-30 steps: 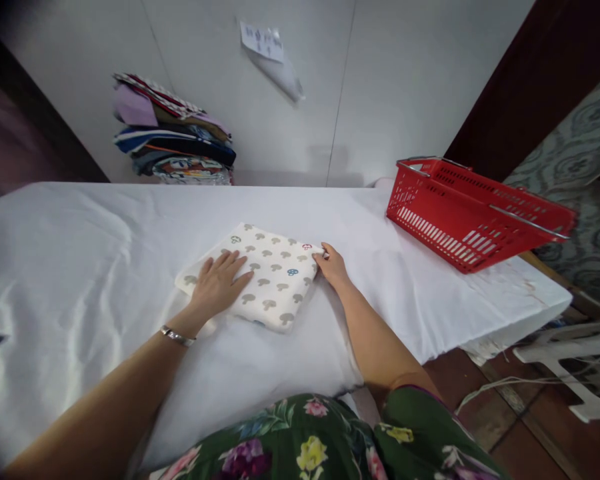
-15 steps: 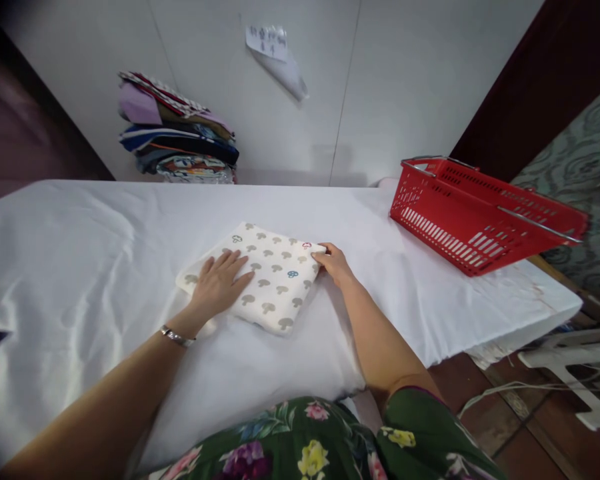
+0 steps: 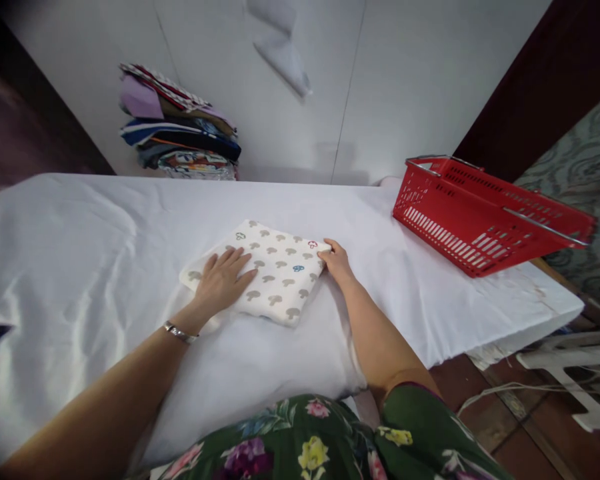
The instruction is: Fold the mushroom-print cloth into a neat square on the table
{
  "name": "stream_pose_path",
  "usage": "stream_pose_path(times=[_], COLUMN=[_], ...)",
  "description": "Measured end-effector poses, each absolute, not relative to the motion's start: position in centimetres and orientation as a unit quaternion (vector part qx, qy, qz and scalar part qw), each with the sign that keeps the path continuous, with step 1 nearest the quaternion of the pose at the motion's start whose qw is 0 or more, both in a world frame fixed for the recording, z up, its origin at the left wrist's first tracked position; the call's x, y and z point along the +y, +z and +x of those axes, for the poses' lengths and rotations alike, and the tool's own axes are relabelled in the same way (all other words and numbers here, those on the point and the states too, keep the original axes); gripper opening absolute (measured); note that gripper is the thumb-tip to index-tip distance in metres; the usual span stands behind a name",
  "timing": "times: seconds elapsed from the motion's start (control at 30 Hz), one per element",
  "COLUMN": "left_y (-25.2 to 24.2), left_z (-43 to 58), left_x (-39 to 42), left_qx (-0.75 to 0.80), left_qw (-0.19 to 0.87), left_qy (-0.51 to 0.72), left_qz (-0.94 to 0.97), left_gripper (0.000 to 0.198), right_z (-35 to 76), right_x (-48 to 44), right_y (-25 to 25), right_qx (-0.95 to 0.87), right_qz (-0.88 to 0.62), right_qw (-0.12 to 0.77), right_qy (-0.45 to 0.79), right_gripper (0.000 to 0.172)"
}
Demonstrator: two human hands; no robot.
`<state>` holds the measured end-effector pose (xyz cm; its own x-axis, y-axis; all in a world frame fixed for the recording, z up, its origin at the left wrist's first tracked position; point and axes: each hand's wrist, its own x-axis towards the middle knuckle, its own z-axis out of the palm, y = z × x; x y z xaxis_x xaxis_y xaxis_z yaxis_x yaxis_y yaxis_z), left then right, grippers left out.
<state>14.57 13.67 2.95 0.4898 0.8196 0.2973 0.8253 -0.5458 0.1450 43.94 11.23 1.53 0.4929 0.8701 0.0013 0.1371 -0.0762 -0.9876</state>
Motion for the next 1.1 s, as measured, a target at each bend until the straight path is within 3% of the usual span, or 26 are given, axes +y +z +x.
stream_pose_path(times=[0.37,0.5,0.67,0.83,1.1], left_y=[3.3,3.4,3.4,3.2,2.7], left_z=[14.6,14.6,14.5,14.5,14.5], left_x=[13.5,13.4,13.3,13.3,13.7], left_qx=[-0.472,-0.475,-0.469,-0.470,-0.469], left_qw=[-0.004,-0.010,-0.001,0.003,0.005], left_qy=[-0.178,-0.183,-0.193,-0.194,-0.182], left_qz=[-0.864,-0.860,-0.862,-0.861,-0.864], left_gripper=[0.050,0.050,0.048,0.048,0.050], right_z=[43.1,42.0,40.0,37.8,34.8], right_x=[9.1,7.6,4.7,1.1,-1.3], right_y=[2.2,2.9,4.4,4.7,3.5], right_qx=[-0.451,-0.469,-0.564,-0.572,-0.534], right_qz=[-0.753,-0.735,-0.726,-0.710,-0.641], right_qw=[0.443,0.443,0.370,0.341,0.426], right_qy=[0.184,0.210,0.137,0.228,0.349], right_gripper=[0.069,0.067,0.064,0.061,0.064])
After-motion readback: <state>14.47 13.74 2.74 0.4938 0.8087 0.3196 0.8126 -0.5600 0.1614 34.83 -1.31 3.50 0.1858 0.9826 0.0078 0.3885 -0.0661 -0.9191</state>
